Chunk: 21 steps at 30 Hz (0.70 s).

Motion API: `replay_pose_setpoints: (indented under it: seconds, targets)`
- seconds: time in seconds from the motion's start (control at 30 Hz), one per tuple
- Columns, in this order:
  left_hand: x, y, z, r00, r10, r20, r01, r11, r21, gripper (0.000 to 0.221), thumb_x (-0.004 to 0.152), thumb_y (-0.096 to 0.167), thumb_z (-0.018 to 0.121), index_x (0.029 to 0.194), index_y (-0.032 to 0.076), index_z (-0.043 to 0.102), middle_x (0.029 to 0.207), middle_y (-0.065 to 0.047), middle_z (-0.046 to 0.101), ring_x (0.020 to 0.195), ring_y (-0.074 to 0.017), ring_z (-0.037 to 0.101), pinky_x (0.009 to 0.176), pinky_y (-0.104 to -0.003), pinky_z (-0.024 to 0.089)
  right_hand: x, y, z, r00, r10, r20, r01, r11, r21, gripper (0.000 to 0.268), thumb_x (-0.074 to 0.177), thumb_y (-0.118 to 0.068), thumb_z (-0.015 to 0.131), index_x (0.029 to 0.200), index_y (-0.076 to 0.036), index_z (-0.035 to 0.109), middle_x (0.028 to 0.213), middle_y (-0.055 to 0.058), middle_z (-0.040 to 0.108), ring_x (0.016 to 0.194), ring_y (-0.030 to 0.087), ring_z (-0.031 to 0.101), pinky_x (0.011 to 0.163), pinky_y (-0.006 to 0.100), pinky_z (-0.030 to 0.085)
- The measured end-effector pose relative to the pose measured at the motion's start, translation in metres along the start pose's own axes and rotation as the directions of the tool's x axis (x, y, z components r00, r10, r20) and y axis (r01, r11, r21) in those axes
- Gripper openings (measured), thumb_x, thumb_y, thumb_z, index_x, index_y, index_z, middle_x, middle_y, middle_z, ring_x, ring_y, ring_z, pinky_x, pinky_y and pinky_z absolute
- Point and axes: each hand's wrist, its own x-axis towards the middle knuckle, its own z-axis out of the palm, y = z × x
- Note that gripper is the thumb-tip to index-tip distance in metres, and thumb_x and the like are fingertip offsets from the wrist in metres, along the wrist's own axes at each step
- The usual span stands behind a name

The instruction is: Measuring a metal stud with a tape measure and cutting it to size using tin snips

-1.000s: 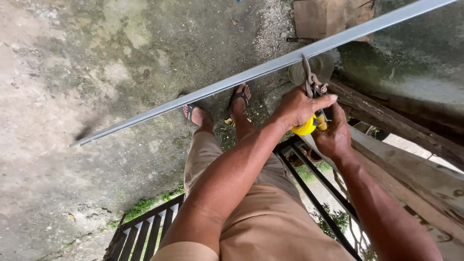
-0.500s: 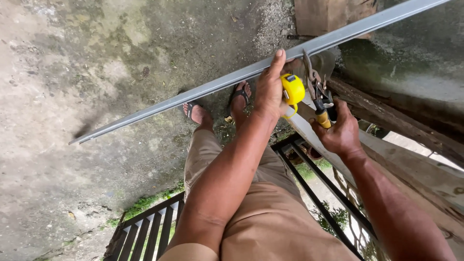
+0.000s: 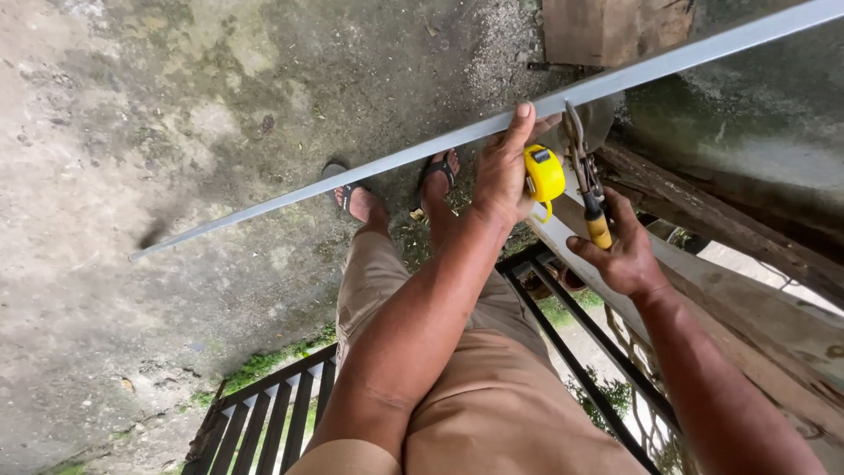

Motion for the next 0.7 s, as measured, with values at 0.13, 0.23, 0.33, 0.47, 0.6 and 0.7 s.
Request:
replay_pose_setpoints:
  seconds: [0.13, 0.23, 0.33, 0.47, 0.6, 0.7]
  targets:
    - [0.004, -0.005, -0.005, 1.0, 0.01, 0.025, -0.01, 1.0, -0.017, 0.04, 0.097, 0.048, 0.08, 0.108, 0.01, 0.073, 0.105, -0.014, 0.077, 0.064, -0.0223, 0.07, 0.061, -0.033, 0.061, 0.005, 0.005, -0.007, 1.0, 0.003, 0.02, -0.004, 1.0, 0.015, 0.096, 0.075, -0.022, 0.089, 0.159, -0.007, 0.043, 0.137, 0.03, 0.056, 0.127, 0.05, 0.056, 0.11, 0.065, 0.043]
    - [0.003, -0.005, -0.006, 0.998, 0.008, 0.061, -0.008, 1.0, -0.007, 0.039, 0.1, 0.049, 0.077, 0.109, 0.011, 0.074, 0.107, -0.015, 0.077, 0.061, -0.0237, 0.071, 0.06, -0.033, 0.061, 0.01, 0.005, -0.011, 0.999, -0.039, 0.018, 0.037, 0.997, 0.067, 0.098, 0.076, -0.016, 0.088, 0.161, -0.007, 0.041, 0.139, 0.028, 0.053, 0.124, 0.044, 0.055, 0.11, 0.063, 0.043]
    - [0.002, -0.003, -0.004, 0.999, 0.008, 0.051, -0.008, 1.0, 0.004, 0.039, 0.1, 0.05, 0.076, 0.106, 0.012, 0.076, 0.108, -0.015, 0.077, 0.059, -0.0232, 0.07, 0.059, -0.033, 0.06, 0.016, 0.003, -0.015, 0.997, -0.072, 0.013, 0.072, 0.997, -0.001, 0.098, 0.073, -0.02, 0.09, 0.158, -0.007, 0.045, 0.13, 0.027, 0.058, 0.12, 0.043, 0.057, 0.109, 0.062, 0.041]
    - [0.003, -0.004, -0.006, 0.998, 0.006, 0.058, -0.006, 1.0, 0.001, 0.037, 0.101, 0.048, 0.075, 0.106, 0.012, 0.077, 0.109, -0.015, 0.078, 0.058, -0.0247, 0.071, 0.058, -0.033, 0.06, 0.011, -0.001, -0.015, 0.999, -0.049, -0.006, 0.048, 0.994, -0.096, 0.096, 0.073, -0.022, 0.091, 0.158, -0.01, 0.048, 0.126, 0.027, 0.061, 0.118, 0.045, 0.061, 0.108, 0.062, 0.044]
    - [0.007, -0.004, -0.006, 0.998, 0.01, 0.057, -0.01, 1.0, -0.003, 0.035, 0.101, 0.047, 0.075, 0.105, 0.013, 0.078, 0.108, -0.014, 0.078, 0.057, -0.0248, 0.071, 0.058, -0.033, 0.06, 0.001, -0.02, -0.013, 1.0, 0.004, -0.026, -0.005, 0.999, -0.046, 0.097, 0.072, -0.022, 0.092, 0.158, -0.012, 0.049, 0.126, 0.024, 0.063, 0.118, 0.04, 0.061, 0.109, 0.061, 0.043]
    - [0.007, -0.005, -0.007, 0.998, 0.018, 0.056, -0.019, 1.0, 0.015, 0.033, 0.102, 0.047, 0.074, 0.104, 0.014, 0.078, 0.104, -0.012, 0.079, 0.056, -0.025, 0.072, 0.056, -0.031, 0.06, -0.008, -0.014, -0.017, 0.999, 0.035, 0.035, -0.039, 0.99, 0.133, 0.096, 0.068, -0.014, 0.092, 0.155, -0.006, 0.051, 0.128, 0.02, 0.059, 0.119, 0.031, 0.055, 0.111, 0.055, 0.04]
